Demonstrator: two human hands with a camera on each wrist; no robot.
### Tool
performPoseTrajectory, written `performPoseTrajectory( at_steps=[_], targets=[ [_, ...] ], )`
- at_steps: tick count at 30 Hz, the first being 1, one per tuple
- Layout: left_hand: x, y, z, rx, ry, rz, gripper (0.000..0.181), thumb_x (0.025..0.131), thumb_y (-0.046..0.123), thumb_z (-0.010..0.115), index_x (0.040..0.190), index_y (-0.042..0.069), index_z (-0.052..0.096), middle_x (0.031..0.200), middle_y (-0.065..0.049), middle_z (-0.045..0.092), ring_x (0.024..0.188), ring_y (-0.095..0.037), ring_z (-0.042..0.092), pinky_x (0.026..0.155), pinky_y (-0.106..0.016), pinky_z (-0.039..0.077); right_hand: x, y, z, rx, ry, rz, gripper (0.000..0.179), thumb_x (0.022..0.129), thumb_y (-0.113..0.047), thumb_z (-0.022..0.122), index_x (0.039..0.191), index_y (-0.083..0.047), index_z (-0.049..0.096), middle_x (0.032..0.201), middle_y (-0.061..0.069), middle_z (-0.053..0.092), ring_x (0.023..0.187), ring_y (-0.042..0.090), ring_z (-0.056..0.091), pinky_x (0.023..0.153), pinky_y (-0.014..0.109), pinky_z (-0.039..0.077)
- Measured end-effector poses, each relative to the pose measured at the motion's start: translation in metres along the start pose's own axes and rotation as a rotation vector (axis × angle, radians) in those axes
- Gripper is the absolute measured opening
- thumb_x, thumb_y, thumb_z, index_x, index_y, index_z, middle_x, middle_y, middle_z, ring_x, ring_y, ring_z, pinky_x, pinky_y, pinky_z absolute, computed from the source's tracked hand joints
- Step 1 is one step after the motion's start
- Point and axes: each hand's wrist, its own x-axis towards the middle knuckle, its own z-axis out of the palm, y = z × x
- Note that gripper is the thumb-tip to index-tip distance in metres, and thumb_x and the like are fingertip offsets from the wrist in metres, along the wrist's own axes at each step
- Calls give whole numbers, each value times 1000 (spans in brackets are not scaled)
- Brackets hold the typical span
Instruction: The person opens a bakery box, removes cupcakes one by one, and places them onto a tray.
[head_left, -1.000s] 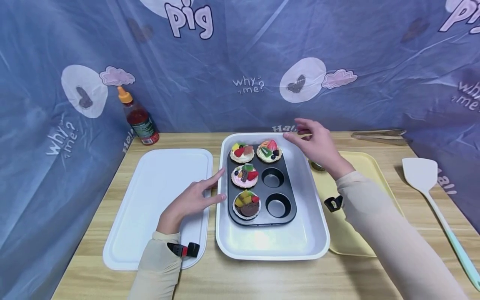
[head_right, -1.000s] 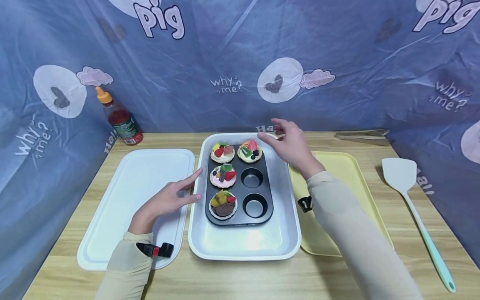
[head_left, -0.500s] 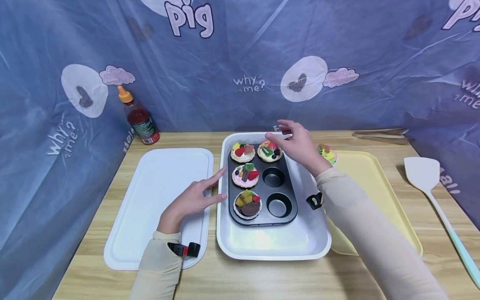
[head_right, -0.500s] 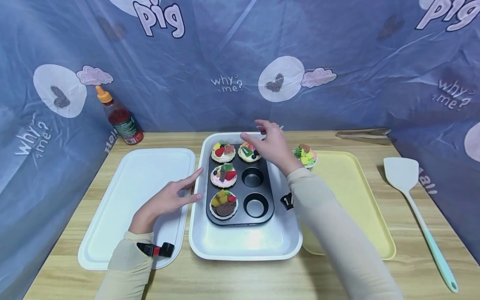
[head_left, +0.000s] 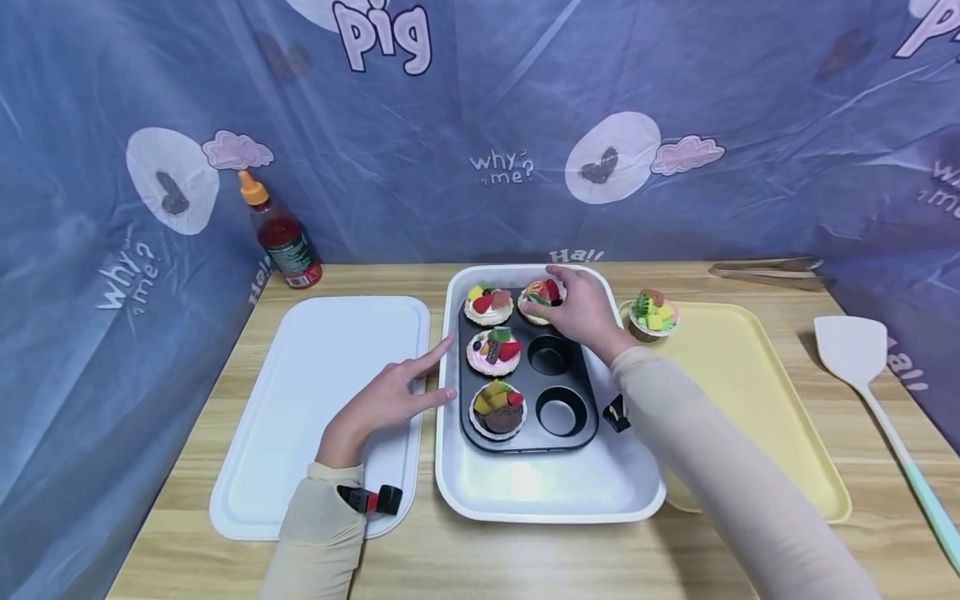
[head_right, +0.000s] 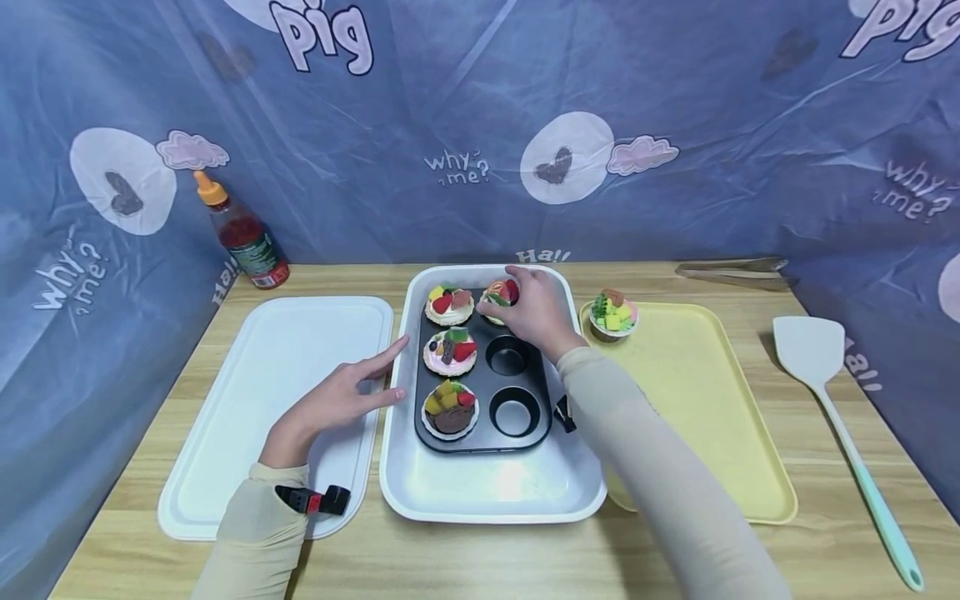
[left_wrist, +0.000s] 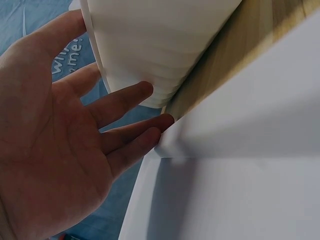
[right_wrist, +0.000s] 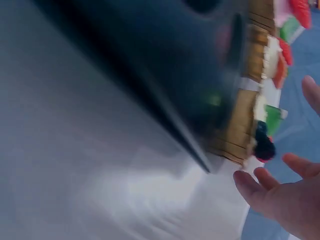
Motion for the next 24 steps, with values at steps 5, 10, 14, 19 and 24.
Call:
performPoseTrajectory(
  at_steps=[5, 10, 14, 19, 24],
  targets=[
    [-2, 1, 2, -4, -10, -6, 79, 93, 50, 68, 159, 43, 25, 157, -8, 45, 150, -34, 33, 121, -60, 25, -2, 5, 9, 6, -32, 11, 86, 86, -41, 80, 153, -2, 41, 144, 28, 51, 134, 43, 47, 112, 54, 40],
    [-3, 1, 1, 0, 0, -17, 78, 94, 48, 68, 158, 44, 25, 156, -8, 45, 150, -35, 32, 121, -60, 25, -3, 6, 15, 22, -31, -11, 84, 85, -35, 82, 152, -3, 42, 142, 28, 49, 128, 42, 50, 110, 54, 42],
    [-3, 1, 0, 2, -2, -5, 78, 94, 49, 68, 159, 42, 25, 156, -8, 46, 150, -34, 33, 121, -60, 25, -3, 6, 17, 1, -14, -24, 81, 85, -32, 83, 151, -4, 44, 138, 26, 50, 122, 39, 51, 107, 52, 44],
    [-2, 1, -1, -1, -6, 15, 78, 94, 50, 67, 159, 42, 25, 155, -8, 47, 150, -33, 33, 121, -58, 26, -3, 7, 17, -9, -13, -21, 79, 86, -29, 82, 151, -5, 44, 139, 26, 49, 123, 39, 52, 109, 53, 43],
    [-1, 0, -2, -3, -7, 21, 78, 93, 51, 67, 159, 43, 25, 155, -8, 47, 150, -32, 33, 121, -57, 26, -1, 9, 17, -5, 4, -44, 75, 86, -25, 82, 149, -3, 47, 143, 24, 51, 129, 39, 51, 113, 52, 40]
  ],
)
